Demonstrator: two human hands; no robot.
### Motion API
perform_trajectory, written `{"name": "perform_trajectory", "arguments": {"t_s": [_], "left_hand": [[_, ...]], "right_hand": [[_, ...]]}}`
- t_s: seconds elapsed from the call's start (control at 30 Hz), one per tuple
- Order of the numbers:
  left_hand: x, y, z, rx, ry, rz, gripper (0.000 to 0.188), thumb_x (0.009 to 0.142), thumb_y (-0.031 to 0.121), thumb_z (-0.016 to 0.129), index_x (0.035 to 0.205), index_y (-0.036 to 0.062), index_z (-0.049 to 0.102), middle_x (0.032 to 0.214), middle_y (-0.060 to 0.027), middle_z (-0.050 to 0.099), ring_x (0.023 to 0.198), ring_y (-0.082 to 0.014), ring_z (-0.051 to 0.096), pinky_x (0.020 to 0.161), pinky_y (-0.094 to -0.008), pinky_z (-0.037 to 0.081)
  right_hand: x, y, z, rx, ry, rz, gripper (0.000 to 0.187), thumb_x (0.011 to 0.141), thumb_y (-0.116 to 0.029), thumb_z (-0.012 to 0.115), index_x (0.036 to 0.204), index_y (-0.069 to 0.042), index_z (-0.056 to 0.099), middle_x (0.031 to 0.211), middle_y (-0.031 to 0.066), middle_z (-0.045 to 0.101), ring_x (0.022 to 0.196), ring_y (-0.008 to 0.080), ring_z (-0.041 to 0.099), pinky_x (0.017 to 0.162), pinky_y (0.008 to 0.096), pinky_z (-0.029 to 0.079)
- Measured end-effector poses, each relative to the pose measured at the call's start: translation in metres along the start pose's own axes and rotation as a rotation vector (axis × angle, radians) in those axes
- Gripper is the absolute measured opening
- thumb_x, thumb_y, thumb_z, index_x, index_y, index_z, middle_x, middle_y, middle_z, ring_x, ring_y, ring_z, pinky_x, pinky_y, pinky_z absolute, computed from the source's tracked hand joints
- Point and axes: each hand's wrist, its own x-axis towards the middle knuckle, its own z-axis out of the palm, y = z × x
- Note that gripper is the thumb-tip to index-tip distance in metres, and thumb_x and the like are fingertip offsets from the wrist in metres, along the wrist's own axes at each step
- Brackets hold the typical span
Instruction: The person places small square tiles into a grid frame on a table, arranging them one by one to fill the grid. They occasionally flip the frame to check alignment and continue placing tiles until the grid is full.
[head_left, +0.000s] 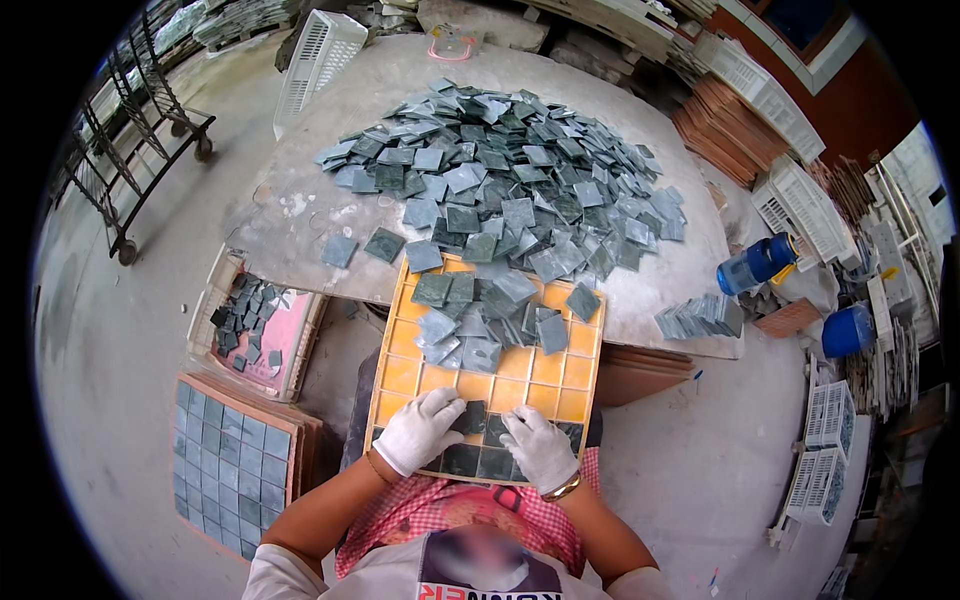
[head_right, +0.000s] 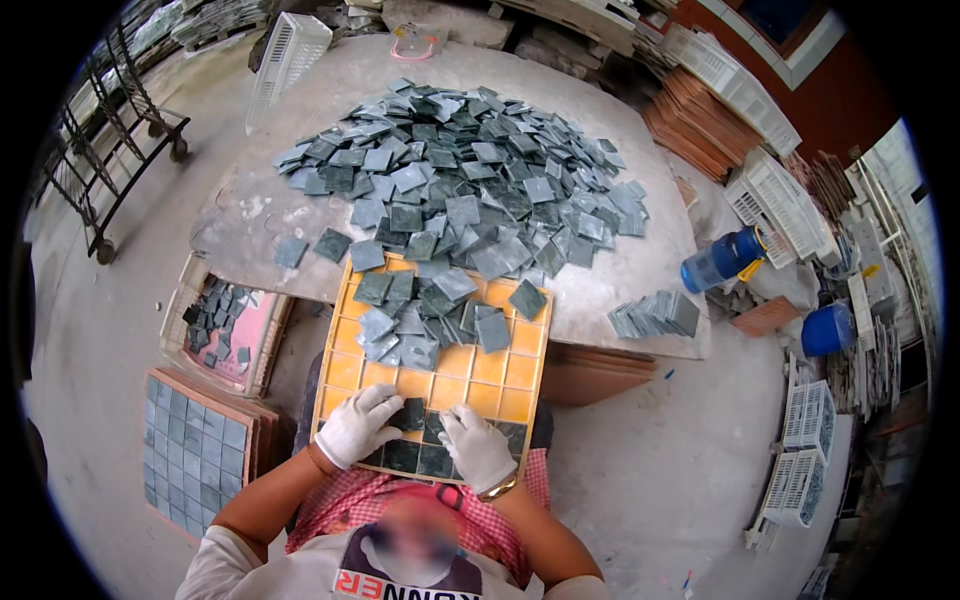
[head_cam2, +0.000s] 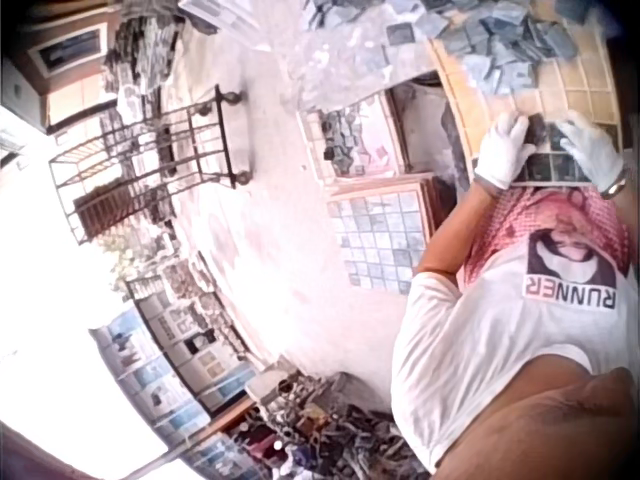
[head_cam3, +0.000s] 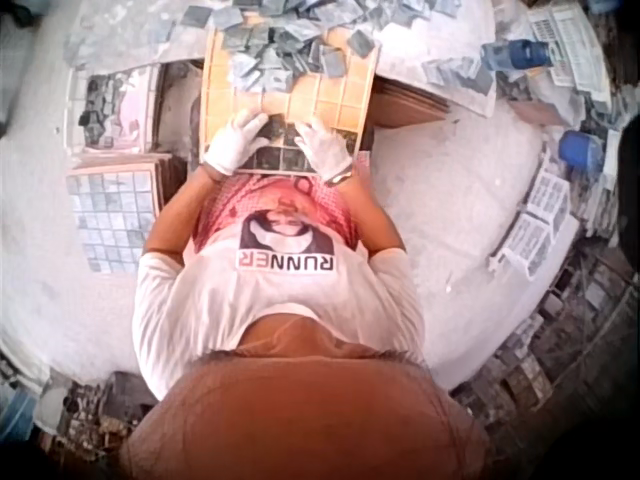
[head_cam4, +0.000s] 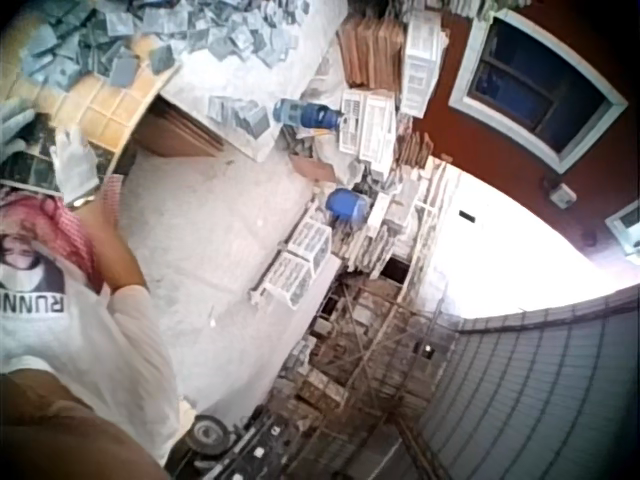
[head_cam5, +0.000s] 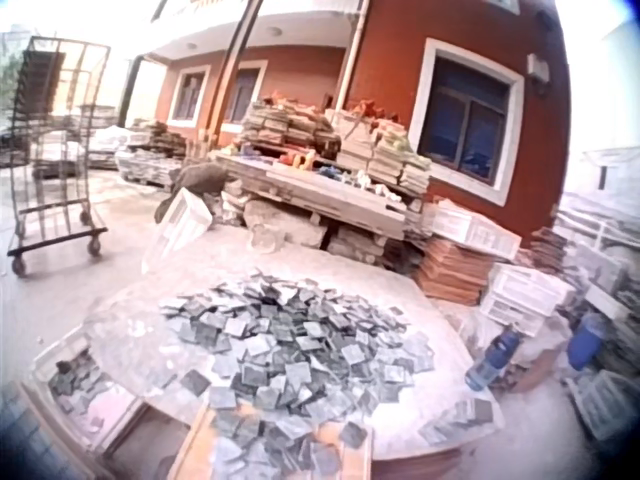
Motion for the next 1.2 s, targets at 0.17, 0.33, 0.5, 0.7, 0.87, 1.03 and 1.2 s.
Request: {"name": "perform_trajectory", "arguments": {"t_s": [0.17, 0.33, 0.5, 0.7, 0.87, 1.03, 1.2], "left_hand": [[0.002, 0.004, -0.001, 0.027, -0.106, 0.059, 0.042, 0.069, 0.015, 0.071, 0.108, 0.0060, 0.059, 0.110, -0.0105, 0.052, 0.098, -0.0303, 0.056, 0.083, -0.0384, 0.048], [0.010, 0.018, -0.011, 0.152, -0.199, -0.059, 0.042, 0.067, 0.022, 0.073, 0.105, 0.0090, 0.060, 0.110, -0.0090, 0.051, 0.100, -0.0285, 0.055, 0.081, -0.0377, 0.048], [0.017, 0.040, 0.003, 0.278, 0.039, 0.135, 0.047, 0.066, 0.030, 0.074, 0.108, 0.0136, 0.063, 0.119, -0.0064, 0.052, 0.108, -0.0257, 0.052, 0.089, -0.0396, 0.044], [0.001, 0.017, 0.013, 0.281, 0.062, 0.237, 0.054, 0.069, 0.029, 0.071, 0.119, 0.0143, 0.059, 0.127, -0.0045, 0.052, 0.119, -0.0258, 0.046, 0.098, -0.0404, 0.038], [0.008, -0.006, -0.006, 0.138, 0.246, 0.114, 0.050, 0.069, 0.027, 0.073, 0.112, 0.0085, 0.058, 0.121, -0.0091, 0.053, 0.111, -0.0281, 0.051, 0.091, -0.0405, 0.043], [0.056, -0.027, -0.030, 0.242, 0.460, -0.237, 0.046, 0.073, 0.034, 0.071, 0.106, 0.0067, 0.055, 0.100, -0.0109, 0.056, 0.090, -0.0317, 0.055, 0.079, -0.0410, 0.046], [0.064, -0.045, -0.036, 0.199, 0.360, -0.197, 0.028, 0.080, 0.026, 0.066, 0.101, 0.0080, 0.060, 0.094, -0.0095, 0.061, 0.083, -0.0296, 0.060, 0.071, -0.0390, 0.049]], "right_hand": [[0.004, 0.003, -0.011, 0.052, -0.086, -0.019, 0.039, 0.079, -0.021, 0.068, 0.113, -0.004, 0.059, 0.110, 0.0119, 0.056, 0.094, 0.0252, 0.061, 0.078, 0.0341, 0.052], [0.021, -0.007, -0.022, 0.172, -0.123, 0.158, 0.044, 0.079, -0.021, 0.068, 0.118, -0.005, 0.057, 0.117, 0.0141, 0.057, 0.100, 0.0266, 0.060, 0.084, 0.0358, 0.050], [0.069, -0.014, -0.014, 0.068, 0.229, 0.041, 0.043, 0.078, -0.018, 0.069, 0.118, -0.007, 0.058, 0.122, 0.0139, 0.053, 0.109, 0.0287, 0.056, 0.089, 0.0368, 0.047], [0.097, -0.010, 0.000, -0.035, 0.270, 0.012, 0.047, 0.074, -0.018, 0.072, 0.117, -0.006, 0.054, 0.126, 0.0178, 0.048, 0.111, 0.0334, 0.053, 0.092, 0.0383, 0.045], [0.087, -0.006, 0.010, 0.091, 0.302, 0.049, 0.041, 0.077, -0.017, 0.069, 0.115, -0.009, 0.053, 0.096, 0.0105, 0.063, 0.088, 0.0299, 0.063, 0.074, 0.0390, 0.051], [0.087, -0.009, 0.001, 0.822, 0.292, 0.424, 0.021, 0.085, -0.008, 0.061, 0.105, -0.003, 0.057, 0.088, 0.0093, 0.065, 0.059, 0.0149, 0.059, 0.053, 0.0283, 0.049], [0.075, -0.023, -0.003, 1.026, 0.090, 0.474, 0.023, 0.088, -0.007, 0.058, 0.109, 0.000, 0.056, 0.086, 0.0048, 0.063, 0.056, 0.0069, 0.054, 0.049, 0.0217, 0.047]]}}
